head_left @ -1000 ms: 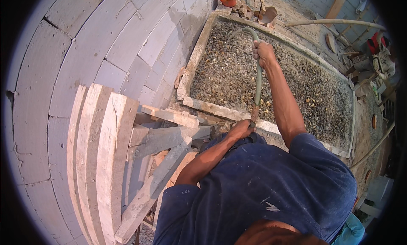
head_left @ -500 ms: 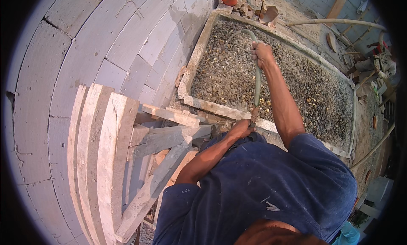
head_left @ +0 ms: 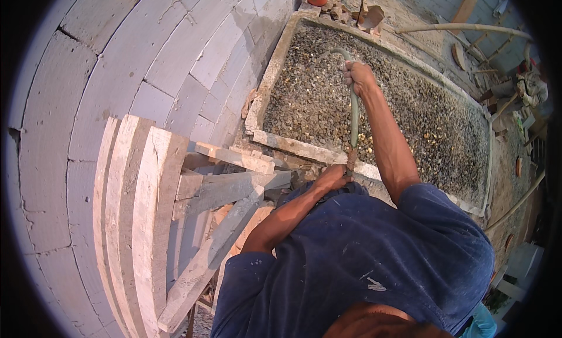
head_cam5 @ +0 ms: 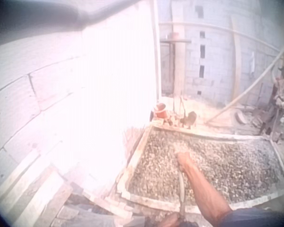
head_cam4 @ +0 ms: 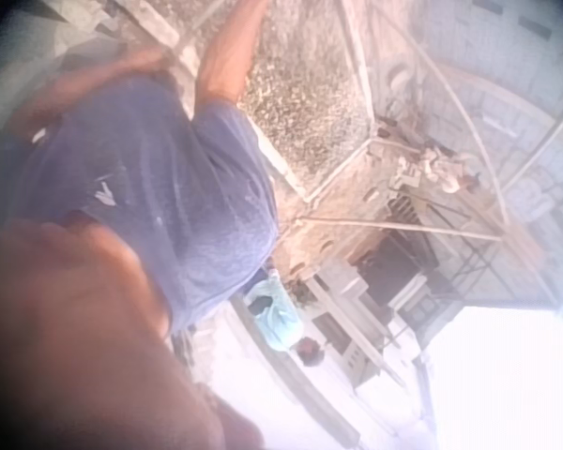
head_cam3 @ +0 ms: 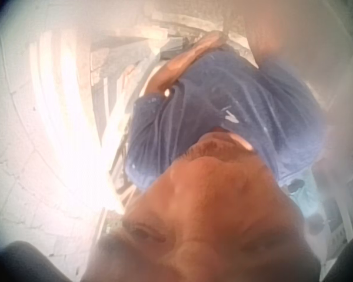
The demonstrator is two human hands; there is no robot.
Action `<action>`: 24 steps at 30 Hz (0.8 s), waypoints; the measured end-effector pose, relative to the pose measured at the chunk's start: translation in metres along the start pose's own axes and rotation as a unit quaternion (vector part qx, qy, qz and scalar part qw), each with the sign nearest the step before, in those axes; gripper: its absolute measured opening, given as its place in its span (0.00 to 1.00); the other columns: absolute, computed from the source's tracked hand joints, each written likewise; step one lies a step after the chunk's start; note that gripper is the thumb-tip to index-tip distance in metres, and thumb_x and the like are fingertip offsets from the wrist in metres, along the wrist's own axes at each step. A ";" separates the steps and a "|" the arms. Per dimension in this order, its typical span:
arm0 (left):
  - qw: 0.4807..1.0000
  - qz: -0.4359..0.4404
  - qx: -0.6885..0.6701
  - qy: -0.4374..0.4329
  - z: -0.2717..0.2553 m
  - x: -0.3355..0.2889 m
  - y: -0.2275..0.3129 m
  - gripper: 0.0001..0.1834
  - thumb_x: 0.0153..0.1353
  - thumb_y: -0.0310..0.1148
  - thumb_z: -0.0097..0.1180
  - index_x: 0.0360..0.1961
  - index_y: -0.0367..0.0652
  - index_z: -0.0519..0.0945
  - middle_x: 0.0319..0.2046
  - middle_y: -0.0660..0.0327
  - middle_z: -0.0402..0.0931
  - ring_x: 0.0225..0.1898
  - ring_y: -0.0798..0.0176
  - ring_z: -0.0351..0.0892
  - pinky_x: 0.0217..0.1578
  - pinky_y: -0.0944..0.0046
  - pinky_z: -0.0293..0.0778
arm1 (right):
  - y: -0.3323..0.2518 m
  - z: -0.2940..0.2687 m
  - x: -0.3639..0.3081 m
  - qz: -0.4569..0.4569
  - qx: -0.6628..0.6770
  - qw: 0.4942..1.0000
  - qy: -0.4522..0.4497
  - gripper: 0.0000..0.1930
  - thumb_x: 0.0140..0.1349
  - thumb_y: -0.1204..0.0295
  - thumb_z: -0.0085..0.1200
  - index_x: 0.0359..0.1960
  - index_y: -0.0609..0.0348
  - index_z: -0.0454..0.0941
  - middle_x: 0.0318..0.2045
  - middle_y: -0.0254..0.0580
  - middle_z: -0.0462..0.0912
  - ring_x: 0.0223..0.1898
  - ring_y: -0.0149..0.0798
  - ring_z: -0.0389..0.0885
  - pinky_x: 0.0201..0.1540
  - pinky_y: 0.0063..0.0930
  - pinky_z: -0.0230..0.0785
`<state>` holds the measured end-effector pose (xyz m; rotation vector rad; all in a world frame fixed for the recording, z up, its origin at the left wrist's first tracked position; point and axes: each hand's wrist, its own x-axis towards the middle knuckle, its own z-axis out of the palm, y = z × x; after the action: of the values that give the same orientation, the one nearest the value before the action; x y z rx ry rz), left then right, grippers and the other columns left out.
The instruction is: The person walks to a rectangular concrete slab and uses a hose to spray water over its surface. They move the hose in a sweeping pattern to wet the aggregate and cement mixture.
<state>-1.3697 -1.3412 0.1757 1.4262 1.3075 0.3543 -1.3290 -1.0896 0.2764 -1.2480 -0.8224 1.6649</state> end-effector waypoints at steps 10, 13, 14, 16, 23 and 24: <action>0.999 0.016 0.035 -0.004 -0.001 -0.003 0.005 0.18 0.51 0.39 0.60 0.35 0.34 0.78 0.31 0.44 0.77 0.37 0.46 0.77 0.38 0.53 0.69 | 0.007 -0.005 0.003 0.035 0.004 0.999 0.004 0.08 0.60 0.77 0.46 0.23 0.66 0.69 0.16 0.37 0.68 0.11 0.27 0.60 0.10 0.22 0.49; 0.999 0.012 0.038 -0.008 0.002 -0.001 0.002 0.18 0.50 0.39 0.60 0.34 0.32 0.78 0.30 0.43 0.76 0.36 0.45 0.77 0.36 0.52 0.68 | 0.008 -0.005 0.002 0.048 -0.004 0.999 0.005 0.08 0.60 0.77 0.46 0.23 0.66 0.69 0.15 0.36 0.67 0.11 0.26 0.60 0.10 0.21 0.49; 0.999 0.012 0.036 -0.006 0.004 0.000 -0.001 0.19 0.50 0.39 0.60 0.34 0.32 0.78 0.29 0.42 0.76 0.36 0.45 0.77 0.36 0.52 0.68 | 0.008 -0.004 0.001 0.052 -0.007 0.999 0.003 0.08 0.60 0.77 0.45 0.23 0.65 0.69 0.15 0.36 0.67 0.11 0.26 0.59 0.10 0.21 0.49; 0.999 0.019 0.048 0.001 0.006 0.001 -0.004 0.19 0.50 0.40 0.60 0.34 0.32 0.78 0.30 0.42 0.76 0.36 0.45 0.77 0.37 0.52 0.69 | 0.009 -0.005 0.000 0.054 -0.006 0.998 -0.005 0.08 0.61 0.76 0.45 0.24 0.65 0.69 0.15 0.35 0.66 0.11 0.26 0.59 0.10 0.21 0.49; 0.999 0.001 0.045 -0.003 0.010 0.001 -0.005 0.20 0.51 0.41 0.60 0.36 0.33 0.78 0.33 0.43 0.77 0.39 0.45 0.77 0.39 0.53 0.70 | 0.009 -0.001 -0.007 0.080 -0.034 0.996 -0.017 0.05 0.63 0.75 0.41 0.32 0.66 0.66 0.18 0.36 0.68 0.11 0.23 0.59 0.09 0.18 0.53; 0.999 0.000 0.047 -0.004 0.009 0.000 -0.004 0.20 0.51 0.41 0.60 0.36 0.33 0.78 0.33 0.43 0.77 0.39 0.45 0.77 0.39 0.53 0.70 | 0.009 0.000 -0.009 0.082 -0.034 0.996 -0.018 0.05 0.63 0.76 0.40 0.32 0.65 0.66 0.19 0.35 0.68 0.11 0.23 0.59 0.09 0.18 0.53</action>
<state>-1.3642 -1.3464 0.1690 1.5050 1.3338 0.2897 -1.3306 -1.1013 0.2719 -1.3675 -0.8238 1.8071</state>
